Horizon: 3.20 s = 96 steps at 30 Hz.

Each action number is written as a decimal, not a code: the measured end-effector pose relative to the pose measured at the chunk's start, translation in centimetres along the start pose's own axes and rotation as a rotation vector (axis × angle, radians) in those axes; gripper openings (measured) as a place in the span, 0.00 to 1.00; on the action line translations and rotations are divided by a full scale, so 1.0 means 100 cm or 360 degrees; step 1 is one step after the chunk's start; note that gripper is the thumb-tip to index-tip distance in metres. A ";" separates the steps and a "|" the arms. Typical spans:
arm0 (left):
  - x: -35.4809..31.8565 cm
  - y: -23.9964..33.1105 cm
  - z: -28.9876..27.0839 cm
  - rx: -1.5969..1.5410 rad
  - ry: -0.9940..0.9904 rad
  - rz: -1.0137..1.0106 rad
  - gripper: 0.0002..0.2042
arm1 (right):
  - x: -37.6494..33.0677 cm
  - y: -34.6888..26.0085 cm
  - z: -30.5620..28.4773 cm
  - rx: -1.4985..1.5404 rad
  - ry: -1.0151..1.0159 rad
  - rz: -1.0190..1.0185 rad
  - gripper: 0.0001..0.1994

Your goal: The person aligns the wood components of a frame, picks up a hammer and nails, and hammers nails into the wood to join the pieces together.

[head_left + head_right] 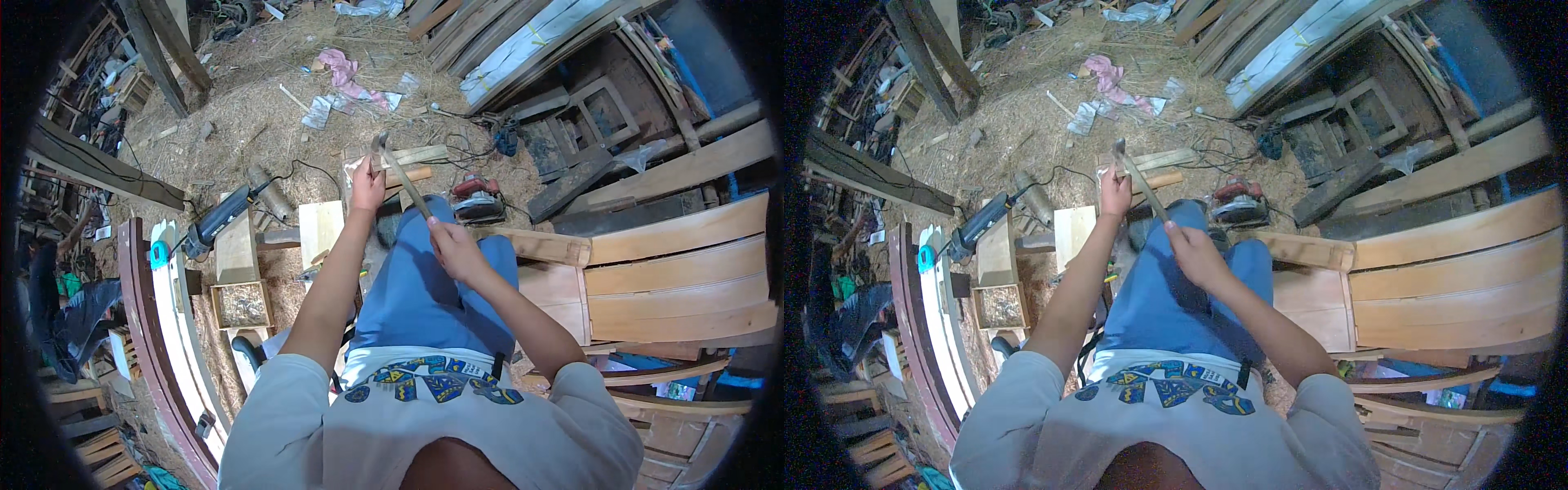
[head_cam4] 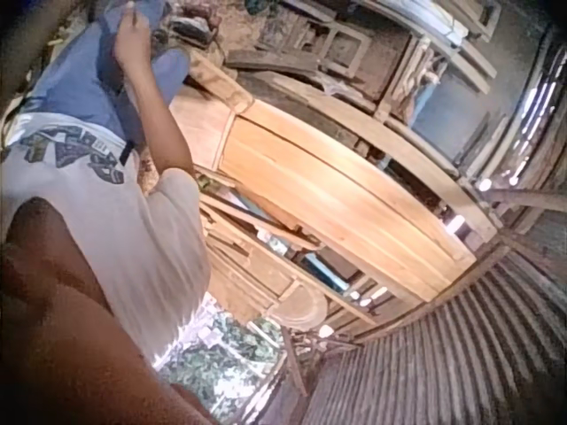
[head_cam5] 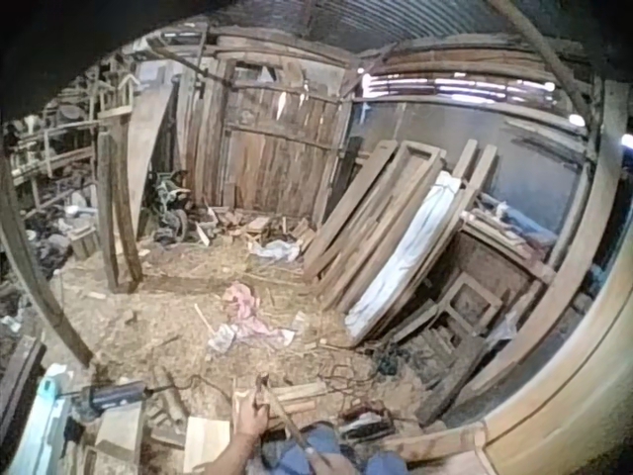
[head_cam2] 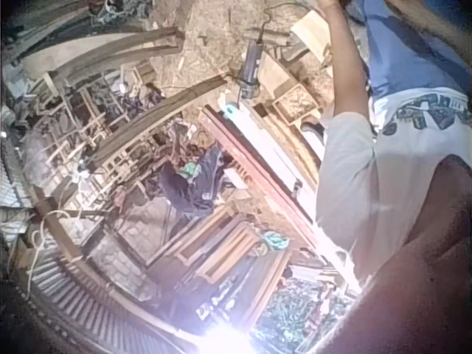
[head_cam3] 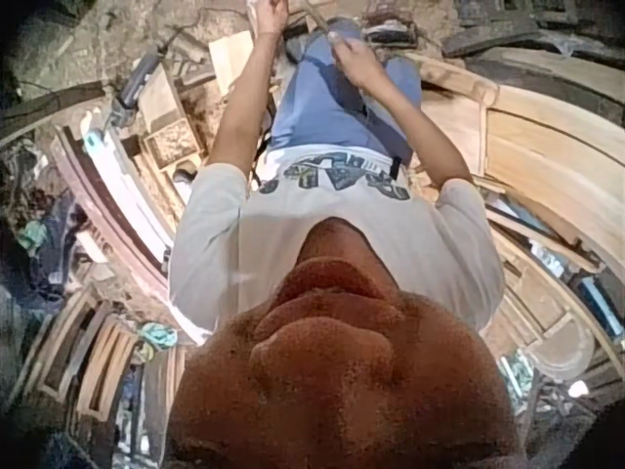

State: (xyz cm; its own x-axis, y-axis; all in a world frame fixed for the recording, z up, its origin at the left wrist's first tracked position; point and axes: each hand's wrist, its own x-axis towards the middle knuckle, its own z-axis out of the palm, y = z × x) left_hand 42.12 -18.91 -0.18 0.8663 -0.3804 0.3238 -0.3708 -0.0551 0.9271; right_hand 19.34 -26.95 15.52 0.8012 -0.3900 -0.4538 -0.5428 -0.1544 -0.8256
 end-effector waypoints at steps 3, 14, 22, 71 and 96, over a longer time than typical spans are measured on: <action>0.000 -0.012 0.000 0.0063 0.0051 0.0047 0.15 | -0.016 -0.026 -0.002 -0.0014 0.0056 -0.0214 0.30; -0.004 -0.019 -0.006 0.0054 0.0108 0.0046 0.14 | -0.025 -0.036 0.002 0.0081 0.0032 -0.0248 0.30; -0.005 0.008 0.007 0.0033 0.0042 0.0061 0.15 | -0.010 -0.004 -0.005 -0.0132 0.0051 -0.0156 0.29; -0.008 -0.007 -0.007 0.0158 0.0049 0.0011 0.19 | -0.031 -0.049 -0.009 0.0123 0.0090 -0.0201 0.29; -0.002 0.010 -0.004 0.0139 -0.0109 -0.0112 0.19 | -0.034 -0.014 -0.004 0.0050 0.0263 -0.0465 0.30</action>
State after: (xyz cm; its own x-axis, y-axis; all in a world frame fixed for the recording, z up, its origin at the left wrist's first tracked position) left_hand 41.70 -18.48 0.72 0.8674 -0.4349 0.2418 -0.3400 -0.1630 0.9262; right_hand 17.30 -25.78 18.36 0.8686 -0.4758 -0.1381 -0.2862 -0.2543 -0.9238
